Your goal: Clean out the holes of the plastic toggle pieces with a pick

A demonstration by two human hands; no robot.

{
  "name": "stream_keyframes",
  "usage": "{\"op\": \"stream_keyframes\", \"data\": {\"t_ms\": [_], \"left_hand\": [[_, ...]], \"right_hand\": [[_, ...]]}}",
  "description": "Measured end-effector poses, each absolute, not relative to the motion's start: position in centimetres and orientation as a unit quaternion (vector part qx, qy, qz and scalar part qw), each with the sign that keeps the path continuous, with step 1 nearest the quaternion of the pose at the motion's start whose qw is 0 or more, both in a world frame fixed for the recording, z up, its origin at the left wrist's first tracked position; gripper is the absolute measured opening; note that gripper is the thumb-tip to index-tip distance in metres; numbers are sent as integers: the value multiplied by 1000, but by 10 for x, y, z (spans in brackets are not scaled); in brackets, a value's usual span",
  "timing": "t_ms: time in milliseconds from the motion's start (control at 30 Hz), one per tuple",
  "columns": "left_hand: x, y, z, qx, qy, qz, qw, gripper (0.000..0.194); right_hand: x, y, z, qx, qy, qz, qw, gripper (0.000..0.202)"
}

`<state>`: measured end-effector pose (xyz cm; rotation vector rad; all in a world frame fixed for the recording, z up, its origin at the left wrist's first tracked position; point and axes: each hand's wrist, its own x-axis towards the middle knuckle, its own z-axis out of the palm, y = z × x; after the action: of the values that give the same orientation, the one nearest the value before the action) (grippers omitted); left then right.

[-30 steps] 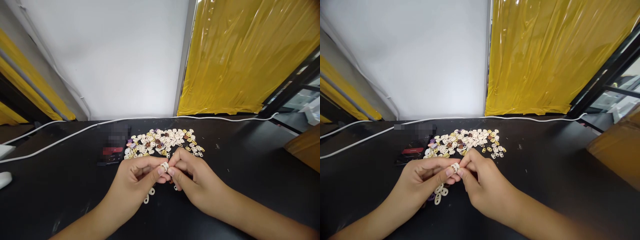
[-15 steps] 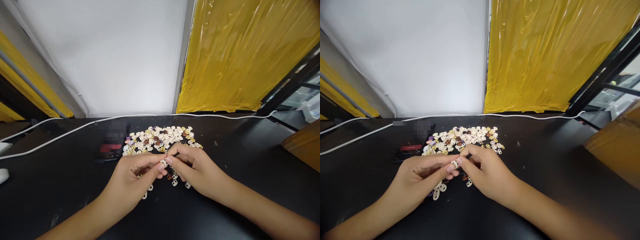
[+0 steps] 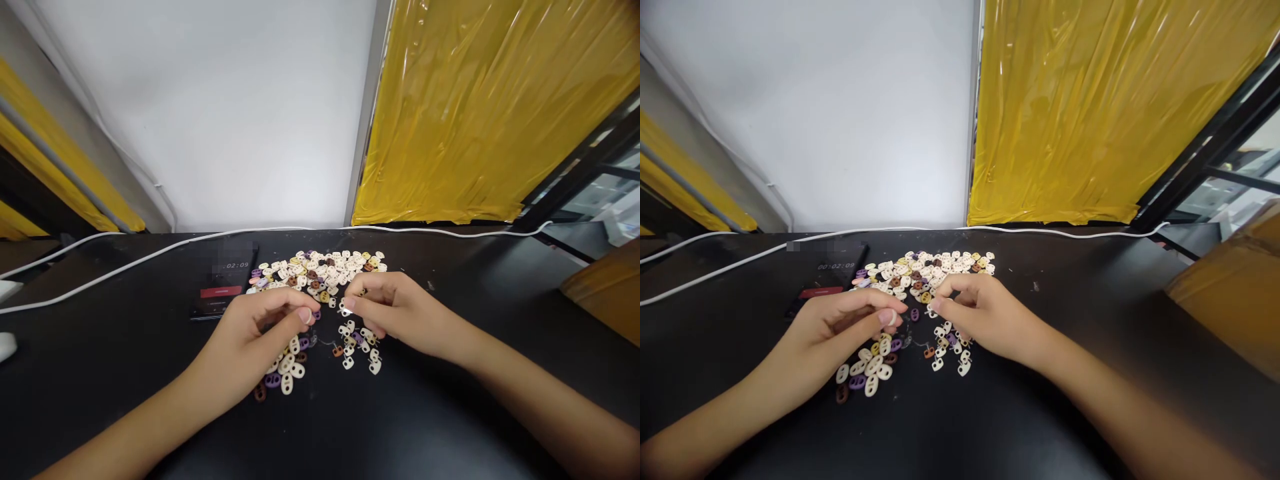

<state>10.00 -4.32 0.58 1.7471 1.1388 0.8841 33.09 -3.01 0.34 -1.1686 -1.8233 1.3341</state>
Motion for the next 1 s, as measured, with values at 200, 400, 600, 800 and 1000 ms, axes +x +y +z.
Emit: {"op": "stream_keyframes", "data": {"t_ms": [200, 400, 600, 800, 1000], "left_hand": [[84, -31, 8, 815, 439, 244, 289, 22], [87, -38, 9, 869, 390, 163, 257, 25], [87, -40, 12, 895, 363, 106, 238, 29], [87, -40, 15, 905, 344, 84, 234, 27], [89, -37, 9, 904, 339, 150, 215, 27]], "right_hand": [[344, -22, 6, -475, -715, 486, 166, 21], [348, -25, 12, -501, -727, 457, 105, 23], [351, -21, 17, -523, -729, 417, 147, 37], [350, -10, -2, -529, -771, 245, 255, 28], [336, 0, -19, -523, -823, 74, 208, 18]]}}
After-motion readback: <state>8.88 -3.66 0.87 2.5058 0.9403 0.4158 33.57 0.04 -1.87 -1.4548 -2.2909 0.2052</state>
